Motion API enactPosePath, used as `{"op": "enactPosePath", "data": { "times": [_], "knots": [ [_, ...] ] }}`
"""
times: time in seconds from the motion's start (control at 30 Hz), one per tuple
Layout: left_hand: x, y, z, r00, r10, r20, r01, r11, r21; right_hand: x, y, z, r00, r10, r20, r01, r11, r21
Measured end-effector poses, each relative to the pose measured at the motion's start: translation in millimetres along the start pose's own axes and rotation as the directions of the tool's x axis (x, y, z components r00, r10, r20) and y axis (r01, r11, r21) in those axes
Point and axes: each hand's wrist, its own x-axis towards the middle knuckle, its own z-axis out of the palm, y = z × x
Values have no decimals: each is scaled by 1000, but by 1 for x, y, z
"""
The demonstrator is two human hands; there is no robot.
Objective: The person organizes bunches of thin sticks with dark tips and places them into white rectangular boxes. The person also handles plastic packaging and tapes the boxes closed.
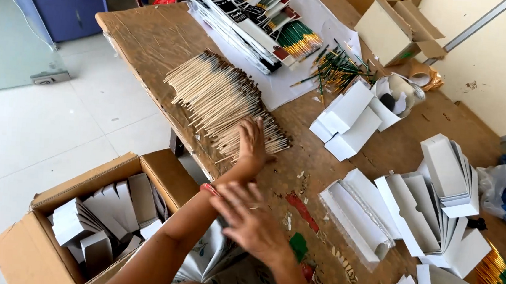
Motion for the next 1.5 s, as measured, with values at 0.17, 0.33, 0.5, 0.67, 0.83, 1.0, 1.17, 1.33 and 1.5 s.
{"op": "enactPosePath", "data": {
  "times": [0.17, 0.33, 0.5, 0.67, 0.83, 1.0, 1.17, 1.33, 1.5],
  "knots": [
    [59, 51, 94, 970, 25, -242, 16, 986, 166, 21, 19, 44, 977, -152, 148, 153, 988, 8],
    [62, 69, 92, 918, 106, -382, -37, 982, 184, 8, 83, 10, 995, 15, 96, 15, 954, -301],
    [80, 76, 83, 857, 75, -511, -106, 994, -31, -84, 160, -1, 934, 194, -299, -261, 944, -203],
    [78, 80, 75, 786, 106, -609, -144, 989, -14, -135, 151, -20, 672, 464, -578, -480, 867, 138],
    [-2, 65, -39, 868, 273, -415, -452, 781, -432, -135, 160, -31, 452, 664, -596, -356, 747, 562],
    [6, 102, 45, 389, 754, -529, -302, -439, -847, -154, 177, 18, 607, 725, -326, -216, 545, 810],
    [-3, 111, 63, 182, 915, -361, -242, -314, -918, -129, 147, -9, 718, 633, -291, -184, 575, 797],
    [3, 118, 84, 222, 913, -342, 238, -391, -889, -140, 154, 2, 750, 572, -333, -262, 719, 644],
    [-2, 107, 71, 506, 740, -444, -37, -495, -868, -134, 158, 9, 567, 735, -371, -244, 581, 777]
  ]
}}
